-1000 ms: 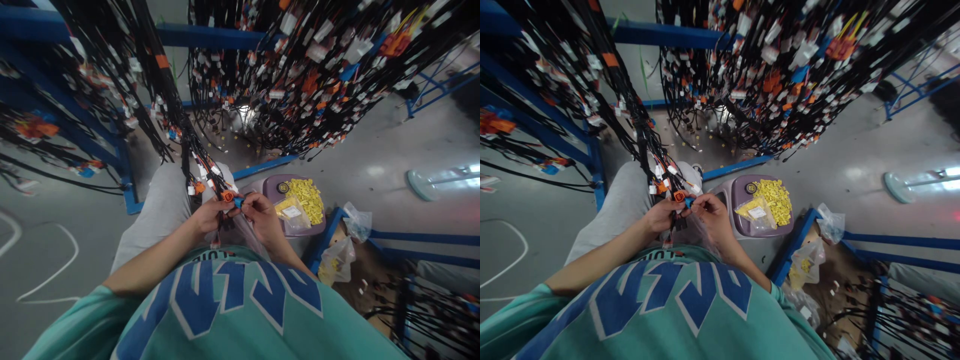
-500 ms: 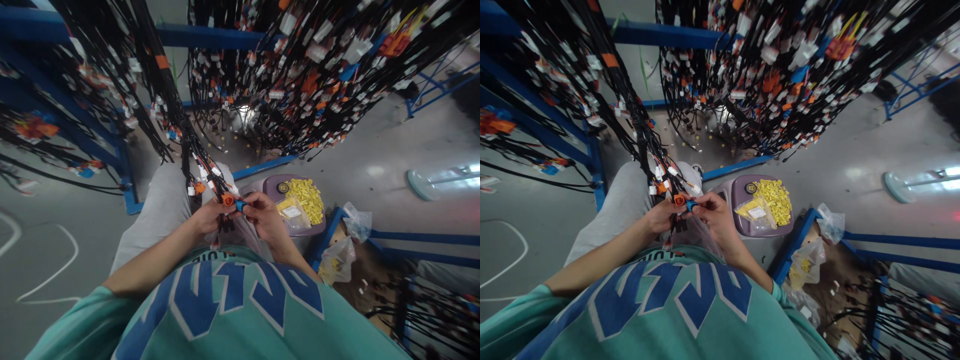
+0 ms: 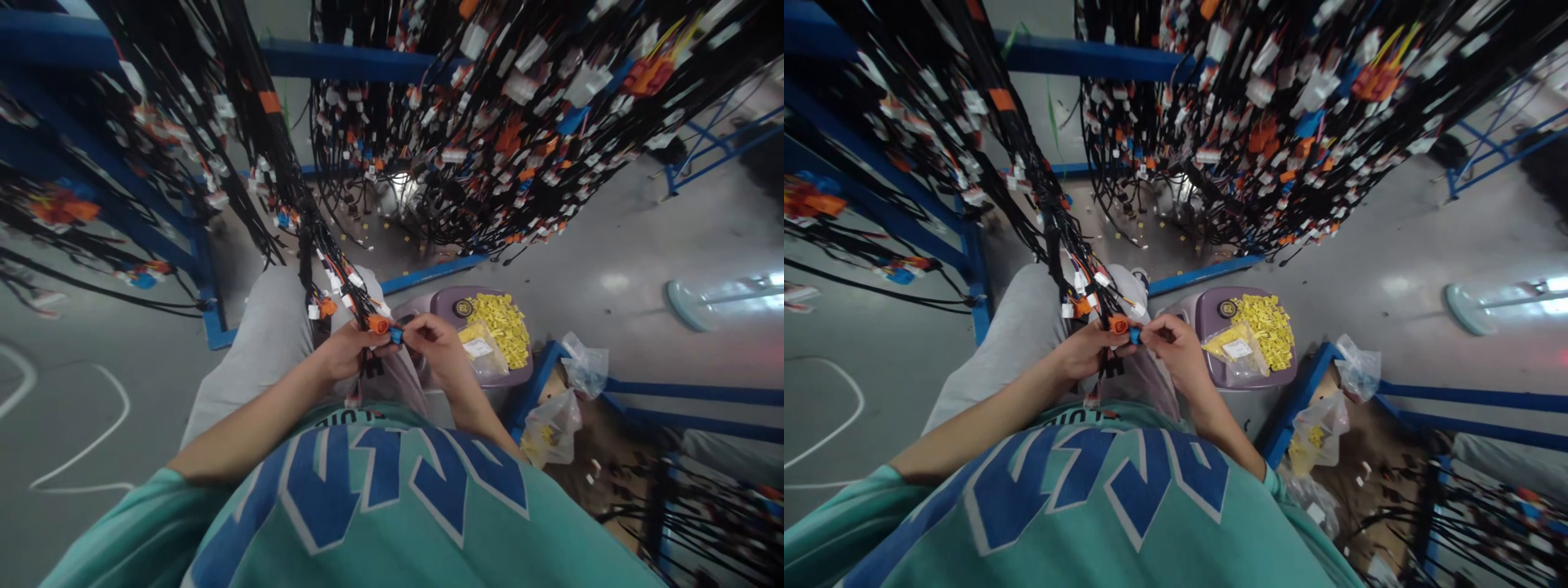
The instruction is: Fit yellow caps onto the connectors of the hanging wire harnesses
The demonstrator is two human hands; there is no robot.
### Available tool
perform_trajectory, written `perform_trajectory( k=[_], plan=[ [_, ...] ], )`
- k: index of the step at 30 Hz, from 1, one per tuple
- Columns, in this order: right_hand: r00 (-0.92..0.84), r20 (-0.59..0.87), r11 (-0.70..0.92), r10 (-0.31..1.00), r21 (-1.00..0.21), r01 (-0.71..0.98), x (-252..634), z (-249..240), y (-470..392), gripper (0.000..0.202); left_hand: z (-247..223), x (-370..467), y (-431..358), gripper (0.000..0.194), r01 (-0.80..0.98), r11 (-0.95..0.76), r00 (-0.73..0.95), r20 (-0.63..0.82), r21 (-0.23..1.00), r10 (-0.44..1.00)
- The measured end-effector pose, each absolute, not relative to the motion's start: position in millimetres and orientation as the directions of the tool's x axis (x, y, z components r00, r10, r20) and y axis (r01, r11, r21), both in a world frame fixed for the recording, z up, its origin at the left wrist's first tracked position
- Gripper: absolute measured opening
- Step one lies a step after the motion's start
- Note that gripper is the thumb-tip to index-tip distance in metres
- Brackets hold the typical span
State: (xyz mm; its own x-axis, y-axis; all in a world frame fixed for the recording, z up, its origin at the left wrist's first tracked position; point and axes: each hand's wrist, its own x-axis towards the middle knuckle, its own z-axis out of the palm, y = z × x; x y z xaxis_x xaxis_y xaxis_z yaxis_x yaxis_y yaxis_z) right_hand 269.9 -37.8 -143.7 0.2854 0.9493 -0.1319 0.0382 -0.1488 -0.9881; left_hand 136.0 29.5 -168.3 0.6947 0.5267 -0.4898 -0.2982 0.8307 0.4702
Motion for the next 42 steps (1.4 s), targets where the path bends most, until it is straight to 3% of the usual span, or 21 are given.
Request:
perform_trajectory(
  k=[3, 6, 8, 15, 22, 25, 28, 30, 32, 37, 42],
  plan=[
    [0.14, 0.125, 0.049, 0.982, -0.89, 0.454, 270, -131, -34, 0.018, -171, 137, 28, 0.02, -0.269, 0.828, 0.7, -0.49, 0.492, 0.519],
    [-0.073, 0.185, 0.188, 0.98, -0.743, 0.642, 262, -126, -26, 0.025, -173, 135, 27, 0.021, -0.26, 0.806, 0.697, -0.473, 0.532, 0.538],
    [-0.075, 0.15, 0.162, 0.986, -0.724, 0.671, 257, -129, -22, 0.021, -173, 132, 28, 0.023, -0.247, 0.799, 0.719, -0.449, 0.549, 0.531],
    [0.164, 0.13, 0.003, 0.978, -0.793, 0.609, 256, -138, -24, 0.015, -163, 125, 30, 0.019, -0.241, 0.836, 0.71, -0.498, 0.493, 0.498],
    [0.141, 0.246, 0.101, 0.959, -0.759, 0.643, 257, -141, -26, 0.015, -164, 131, 29, 0.011, -0.255, 0.811, 0.647, -0.53, 0.528, 0.548],
    [0.214, 0.296, 0.114, 0.931, -0.792, 0.6, 270, -153, -36, 0.014, -162, 133, 32, 0.01, -0.188, 0.815, 0.616, -0.581, 0.548, 0.532],
    [0.357, 0.132, -0.083, 0.925, -0.845, 0.528, 301, -178, -65, 0.012, -160, 133, 37, 0.012, -0.134, 0.811, 0.581, -0.618, 0.569, 0.53],
    [0.387, -0.157, -0.359, 0.909, -0.767, 0.532, 329, -200, -96, 0.009, -160, 134, 39, 0.012, -0.118, 0.807, 0.573, -0.624, 0.578, 0.531],
    [0.44, -0.253, -0.477, 0.861, -0.699, 0.532, 357, -221, -129, 0.005, -160, 136, 39, 0.011, -0.106, 0.809, 0.571, -0.631, 0.579, 0.526],
    [0.709, -0.226, -0.683, 0.668, -0.564, 0.464, 409, -264, -176, 0.013, -158, 141, 37, 0.014, -0.065, 0.809, 0.545, -0.659, 0.584, 0.519],
    [0.811, -0.145, -0.713, 0.566, -0.58, 0.394, 429, -301, -153, 0.029, -155, 142, 36, 0.014, -0.056, 0.806, 0.517, -0.673, 0.589, 0.528]
  ],
)
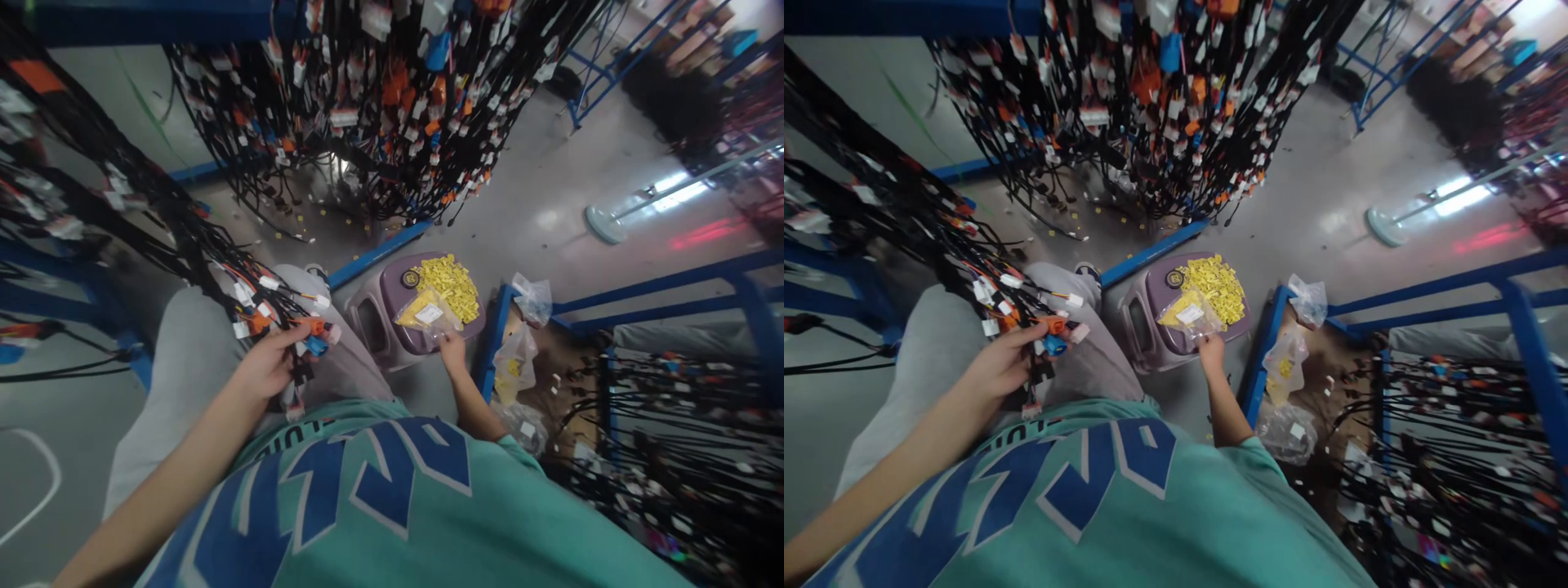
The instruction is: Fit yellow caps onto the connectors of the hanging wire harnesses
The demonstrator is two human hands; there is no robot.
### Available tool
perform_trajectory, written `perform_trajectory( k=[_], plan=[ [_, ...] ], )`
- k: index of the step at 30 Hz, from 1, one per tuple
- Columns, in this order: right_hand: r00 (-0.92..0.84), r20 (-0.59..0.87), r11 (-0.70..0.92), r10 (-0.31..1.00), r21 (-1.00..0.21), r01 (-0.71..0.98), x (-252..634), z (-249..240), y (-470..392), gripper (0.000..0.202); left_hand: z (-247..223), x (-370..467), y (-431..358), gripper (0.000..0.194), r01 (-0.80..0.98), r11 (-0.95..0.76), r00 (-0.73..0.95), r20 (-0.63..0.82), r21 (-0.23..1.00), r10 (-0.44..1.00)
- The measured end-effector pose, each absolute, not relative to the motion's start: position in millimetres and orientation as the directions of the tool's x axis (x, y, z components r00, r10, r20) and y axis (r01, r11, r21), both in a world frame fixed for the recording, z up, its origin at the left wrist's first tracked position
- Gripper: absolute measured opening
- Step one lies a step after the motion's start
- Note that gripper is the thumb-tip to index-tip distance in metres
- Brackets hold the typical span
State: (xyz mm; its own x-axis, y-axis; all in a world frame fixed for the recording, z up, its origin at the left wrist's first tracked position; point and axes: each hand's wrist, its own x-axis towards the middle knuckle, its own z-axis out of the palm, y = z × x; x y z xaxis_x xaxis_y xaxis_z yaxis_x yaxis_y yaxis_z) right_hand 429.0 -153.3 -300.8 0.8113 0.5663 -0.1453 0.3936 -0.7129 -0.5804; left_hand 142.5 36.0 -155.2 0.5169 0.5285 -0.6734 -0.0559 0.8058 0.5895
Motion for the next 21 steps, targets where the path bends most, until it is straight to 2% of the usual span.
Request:
perform_trajectory(
  k=[6, 14, 21],
  plan=[
    [0.829, -0.083, -0.68, 0.553, -0.621, 0.391, 431, -325, -129, 0.033, -151, 144, 36, 0.018, -0.047, 0.807, 0.482, -0.694, 0.589, 0.535],
    [0.852, -0.108, -0.713, 0.512, -0.606, 0.351, 433, -331, -127, 0.021, -153, 143, 37, 0.016, -0.027, 0.813, 0.505, -0.694, 0.581, 0.513],
    [0.881, -0.119, -0.684, 0.459, -0.681, 0.264, 433, -323, -125, 0.01, -157, 140, 36, 0.014, -0.07, 0.825, 0.525, -0.683, 0.56, 0.508]
  ],
)
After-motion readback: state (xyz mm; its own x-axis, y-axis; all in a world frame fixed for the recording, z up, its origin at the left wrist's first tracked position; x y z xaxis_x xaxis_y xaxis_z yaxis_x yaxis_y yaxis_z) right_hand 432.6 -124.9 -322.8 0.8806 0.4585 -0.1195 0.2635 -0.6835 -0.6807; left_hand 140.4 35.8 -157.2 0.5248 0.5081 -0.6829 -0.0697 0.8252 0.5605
